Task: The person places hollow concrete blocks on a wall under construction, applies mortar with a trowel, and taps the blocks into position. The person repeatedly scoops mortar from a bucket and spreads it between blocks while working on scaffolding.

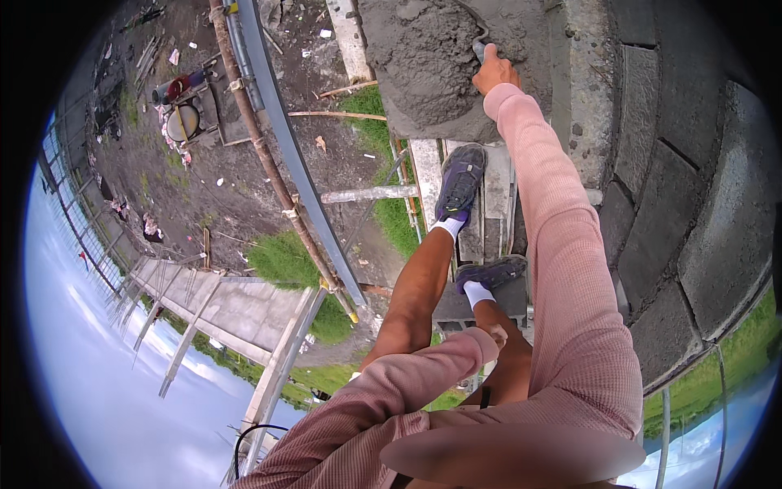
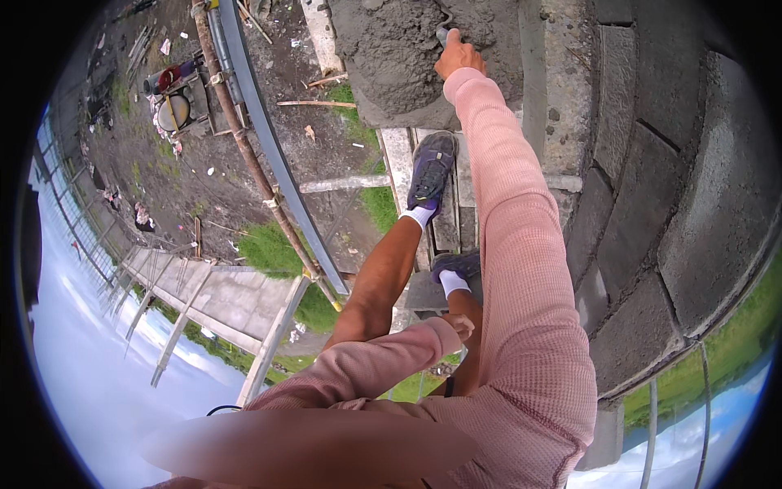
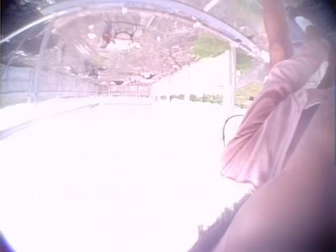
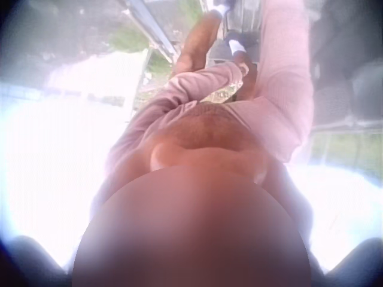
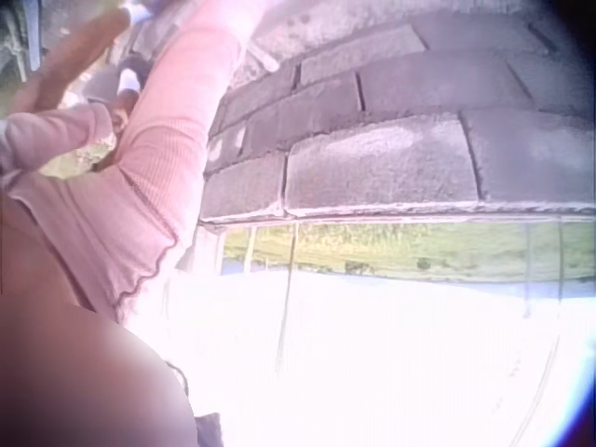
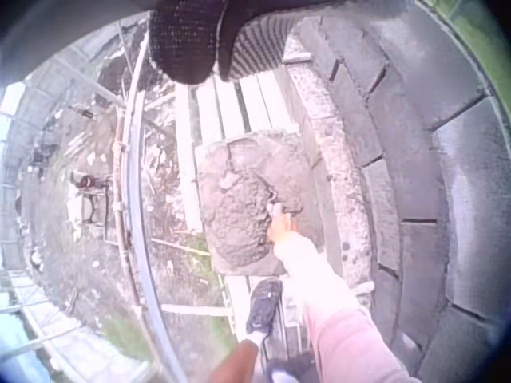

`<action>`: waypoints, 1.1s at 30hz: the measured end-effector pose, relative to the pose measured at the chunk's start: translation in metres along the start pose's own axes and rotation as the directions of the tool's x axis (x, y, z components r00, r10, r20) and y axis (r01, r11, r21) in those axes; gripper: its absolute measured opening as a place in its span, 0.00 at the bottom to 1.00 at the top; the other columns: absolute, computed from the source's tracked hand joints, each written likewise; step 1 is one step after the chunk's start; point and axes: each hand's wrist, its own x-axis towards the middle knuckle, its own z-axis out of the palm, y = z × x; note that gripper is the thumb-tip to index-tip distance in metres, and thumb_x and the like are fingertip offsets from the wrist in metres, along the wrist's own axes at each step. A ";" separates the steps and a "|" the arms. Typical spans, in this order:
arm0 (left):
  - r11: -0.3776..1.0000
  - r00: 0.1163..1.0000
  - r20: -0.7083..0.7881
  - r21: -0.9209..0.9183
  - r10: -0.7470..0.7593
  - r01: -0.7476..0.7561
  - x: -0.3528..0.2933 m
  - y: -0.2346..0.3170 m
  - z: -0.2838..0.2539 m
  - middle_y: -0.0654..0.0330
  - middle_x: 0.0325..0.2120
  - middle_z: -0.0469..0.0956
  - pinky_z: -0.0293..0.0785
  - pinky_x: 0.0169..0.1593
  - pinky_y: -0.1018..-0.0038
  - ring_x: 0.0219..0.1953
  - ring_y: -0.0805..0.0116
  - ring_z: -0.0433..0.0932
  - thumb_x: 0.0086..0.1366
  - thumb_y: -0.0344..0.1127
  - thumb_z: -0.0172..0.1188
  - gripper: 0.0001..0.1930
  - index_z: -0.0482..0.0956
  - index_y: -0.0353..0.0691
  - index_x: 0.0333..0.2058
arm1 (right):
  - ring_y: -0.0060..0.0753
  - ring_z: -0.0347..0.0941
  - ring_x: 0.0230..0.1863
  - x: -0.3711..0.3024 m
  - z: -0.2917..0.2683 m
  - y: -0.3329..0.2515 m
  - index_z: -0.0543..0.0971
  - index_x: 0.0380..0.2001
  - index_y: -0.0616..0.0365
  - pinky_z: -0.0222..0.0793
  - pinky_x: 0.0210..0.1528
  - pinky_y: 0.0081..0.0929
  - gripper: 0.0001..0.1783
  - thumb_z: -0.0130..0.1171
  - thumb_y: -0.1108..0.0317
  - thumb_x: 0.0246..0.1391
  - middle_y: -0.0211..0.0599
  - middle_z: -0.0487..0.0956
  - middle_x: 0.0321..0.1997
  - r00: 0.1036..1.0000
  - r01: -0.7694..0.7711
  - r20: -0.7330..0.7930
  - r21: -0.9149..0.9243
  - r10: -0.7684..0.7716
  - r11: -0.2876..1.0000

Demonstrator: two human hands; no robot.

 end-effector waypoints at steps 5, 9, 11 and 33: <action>0.999 0.997 0.077 -0.052 -0.011 0.015 0.003 0.020 0.003 0.60 0.29 0.79 0.74 0.35 0.74 0.28 0.72 0.77 0.60 0.40 0.62 0.11 0.80 0.41 0.38 | 0.61 0.77 0.45 -0.073 -0.008 0.048 0.63 0.49 0.57 0.71 0.48 0.50 0.21 0.55 0.67 0.53 0.56 0.80 0.39 0.988 0.073 0.152 -0.232 -0.038 0.970; 0.995 0.992 0.128 -0.099 -0.009 0.022 0.009 0.032 0.012 0.60 0.28 0.79 0.73 0.35 0.73 0.27 0.71 0.76 0.61 0.40 0.60 0.10 0.79 0.40 0.36 | 0.60 0.77 0.43 -0.127 -0.015 0.124 0.62 0.59 0.56 0.69 0.52 0.51 0.31 0.55 0.64 0.52 0.57 0.80 0.40 0.997 -0.069 0.034 -0.095 0.073 0.993; 0.993 0.990 0.141 -0.114 -0.011 0.027 0.012 0.033 0.016 0.60 0.27 0.79 0.73 0.35 0.73 0.27 0.71 0.76 0.62 0.40 0.60 0.10 0.79 0.39 0.35 | 0.57 0.78 0.40 -0.121 0.004 0.129 0.67 0.56 0.57 0.72 0.47 0.49 0.27 0.56 0.66 0.51 0.55 0.80 0.40 0.983 -0.180 -0.018 0.112 0.184 0.977; 0.944 0.866 0.378 -0.171 0.328 -0.282 -0.028 0.036 -0.003 0.63 0.44 0.79 0.72 0.33 0.80 0.37 0.78 0.76 0.67 0.47 0.57 0.22 0.74 0.41 0.55 | 0.55 0.75 0.45 -0.278 -0.167 0.025 0.73 0.50 0.66 0.70 0.52 0.39 0.31 0.65 0.63 0.42 0.54 0.80 0.40 0.991 0.112 0.024 0.389 -0.132 0.915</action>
